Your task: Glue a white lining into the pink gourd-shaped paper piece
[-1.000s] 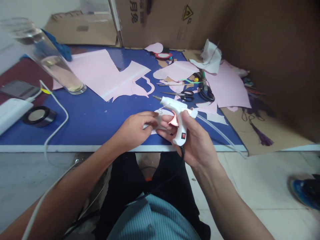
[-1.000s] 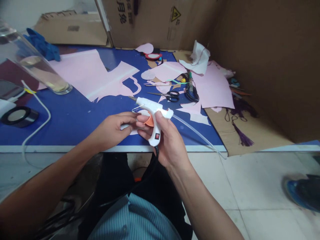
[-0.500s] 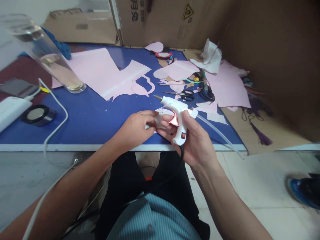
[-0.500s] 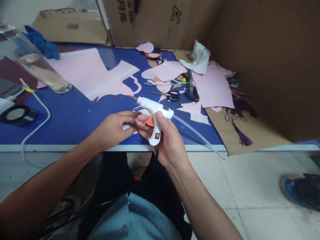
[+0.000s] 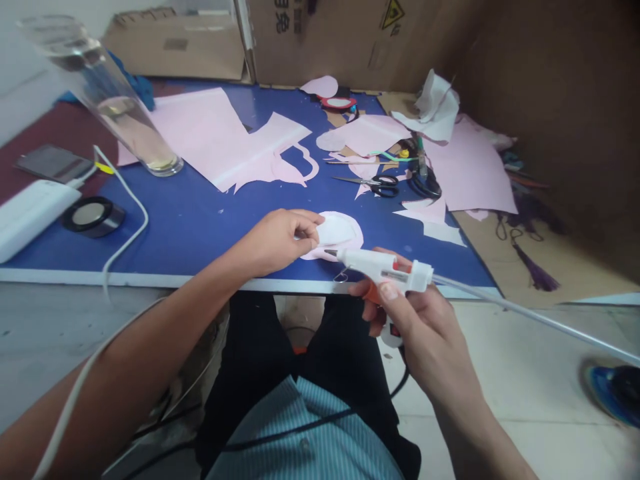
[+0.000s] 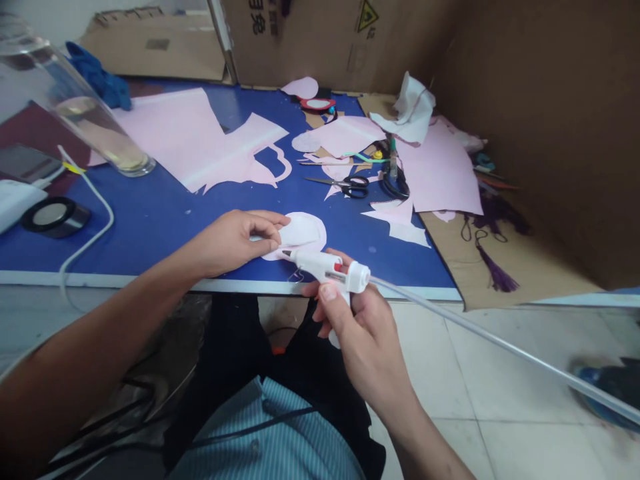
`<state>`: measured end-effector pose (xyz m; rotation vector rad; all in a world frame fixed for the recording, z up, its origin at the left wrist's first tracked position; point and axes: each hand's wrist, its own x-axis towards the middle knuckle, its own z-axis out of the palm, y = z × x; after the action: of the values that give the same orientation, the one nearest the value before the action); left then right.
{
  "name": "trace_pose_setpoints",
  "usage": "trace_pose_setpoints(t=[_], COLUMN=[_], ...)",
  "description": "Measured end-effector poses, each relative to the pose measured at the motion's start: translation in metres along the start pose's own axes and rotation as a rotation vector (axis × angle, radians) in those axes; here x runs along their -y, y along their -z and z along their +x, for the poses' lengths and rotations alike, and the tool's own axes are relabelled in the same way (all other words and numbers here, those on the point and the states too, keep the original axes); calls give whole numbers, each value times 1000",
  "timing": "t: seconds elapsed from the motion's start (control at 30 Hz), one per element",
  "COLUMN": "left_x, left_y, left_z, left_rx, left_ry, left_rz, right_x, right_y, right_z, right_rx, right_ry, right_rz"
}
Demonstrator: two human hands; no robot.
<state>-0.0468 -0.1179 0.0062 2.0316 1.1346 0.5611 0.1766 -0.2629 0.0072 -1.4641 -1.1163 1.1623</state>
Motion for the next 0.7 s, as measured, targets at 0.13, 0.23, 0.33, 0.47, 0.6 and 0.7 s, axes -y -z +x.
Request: trace_pose_setpoints(t=[0.13, 0.23, 0.33, 0.47, 0.6, 0.7], left_x=[3, 6, 9, 10, 9, 8], left_y=[4, 7, 7, 7, 7, 6], left_z=[3, 6, 8, 9, 10, 10], left_rx=[33, 53, 56, 60, 71, 69], left_ry=[9, 33, 45, 19, 8, 12], left_rz=[-18, -48, -82, -108, -140, -158], right_x=[2, -2, -6, -7, -5, -3], right_y=[-7, -12, -18, -26, -31, -34], right_z=[-5, -4, -2, 3, 5, 5], right_rx=[40, 54, 33, 42, 51, 46], right_ry=[34, 105, 161, 206, 242, 256], right_rz=[-145, -265, -340, -397, -444, -462])
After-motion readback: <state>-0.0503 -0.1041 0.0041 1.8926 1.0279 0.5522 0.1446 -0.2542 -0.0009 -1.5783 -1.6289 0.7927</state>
